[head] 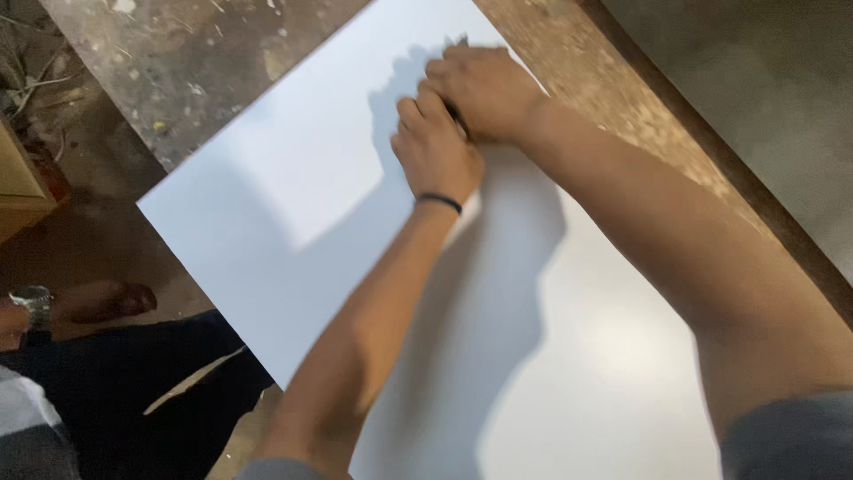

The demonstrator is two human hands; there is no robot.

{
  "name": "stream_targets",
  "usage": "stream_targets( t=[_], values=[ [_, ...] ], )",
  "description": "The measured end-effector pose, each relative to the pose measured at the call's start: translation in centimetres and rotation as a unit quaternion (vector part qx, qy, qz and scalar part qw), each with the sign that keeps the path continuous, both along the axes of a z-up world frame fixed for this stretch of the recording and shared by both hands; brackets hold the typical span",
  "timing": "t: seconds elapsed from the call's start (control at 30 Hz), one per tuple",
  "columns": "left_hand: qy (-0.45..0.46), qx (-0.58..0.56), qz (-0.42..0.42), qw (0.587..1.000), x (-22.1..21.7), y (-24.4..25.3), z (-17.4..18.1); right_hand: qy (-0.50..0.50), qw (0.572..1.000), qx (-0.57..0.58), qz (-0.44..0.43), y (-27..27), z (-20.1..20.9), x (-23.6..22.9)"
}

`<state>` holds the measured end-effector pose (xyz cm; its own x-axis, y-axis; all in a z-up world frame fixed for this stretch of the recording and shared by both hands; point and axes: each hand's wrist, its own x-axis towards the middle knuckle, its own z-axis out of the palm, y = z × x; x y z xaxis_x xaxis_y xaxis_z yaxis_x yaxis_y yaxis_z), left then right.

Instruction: The person sands the surface and edges of a large white board with a sanding block by hand.

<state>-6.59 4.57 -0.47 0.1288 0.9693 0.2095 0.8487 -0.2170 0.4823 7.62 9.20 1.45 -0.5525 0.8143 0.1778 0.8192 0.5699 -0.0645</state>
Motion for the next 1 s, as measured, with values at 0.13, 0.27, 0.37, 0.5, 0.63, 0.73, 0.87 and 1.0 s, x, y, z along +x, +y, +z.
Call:
stream_targets(
  t=[0.13, 0.27, 0.37, 0.5, 0.63, 0.73, 0.87, 1.0],
  values=[
    [0.034, 0.027, 0.0, 0.999, -2.5, 10.7, 0.5, -0.009, 0.999, 0.041, 0.009, 10.5, -0.8, -2.5],
    [0.05, 0.071, -0.048, 0.995, -4.6, 17.5, -0.9, 0.099, 0.993, 0.069, -0.014, 15.7, -2.9, -3.5],
    [0.048, 0.08, -0.13, 0.987, -6.2, 18.5, -0.5, 0.092, 0.987, 0.088, -0.101, 15.5, -5.1, -5.7],
    [0.039, 0.1, -0.23, 0.967, -8.2, 17.6, -0.7, 0.065, 0.963, 0.131, -0.226, 12.6, -4.2, -6.8],
    [0.062, 0.06, -0.283, 0.955, -10.1, 7.2, -2.8, 0.019, 0.967, 0.12, -0.224, -0.4, -3.5, -8.1],
    [0.082, 0.057, -0.262, 0.96, -10.2, -6.1, -3.1, 0.091, 0.964, 0.163, -0.19, -13.5, -2.5, -8.2],
    [0.061, 0.034, -0.254, 0.965, -9.9, -25.5, 1.9, -0.012, 0.987, -0.043, -0.152, -32.0, 1.2, -7.9],
    [0.048, -0.016, -0.259, 0.965, -10.2, -41.1, 2.0, -0.012, 0.984, -0.064, -0.166, -47.0, 2.5, -8.1]
  ],
)
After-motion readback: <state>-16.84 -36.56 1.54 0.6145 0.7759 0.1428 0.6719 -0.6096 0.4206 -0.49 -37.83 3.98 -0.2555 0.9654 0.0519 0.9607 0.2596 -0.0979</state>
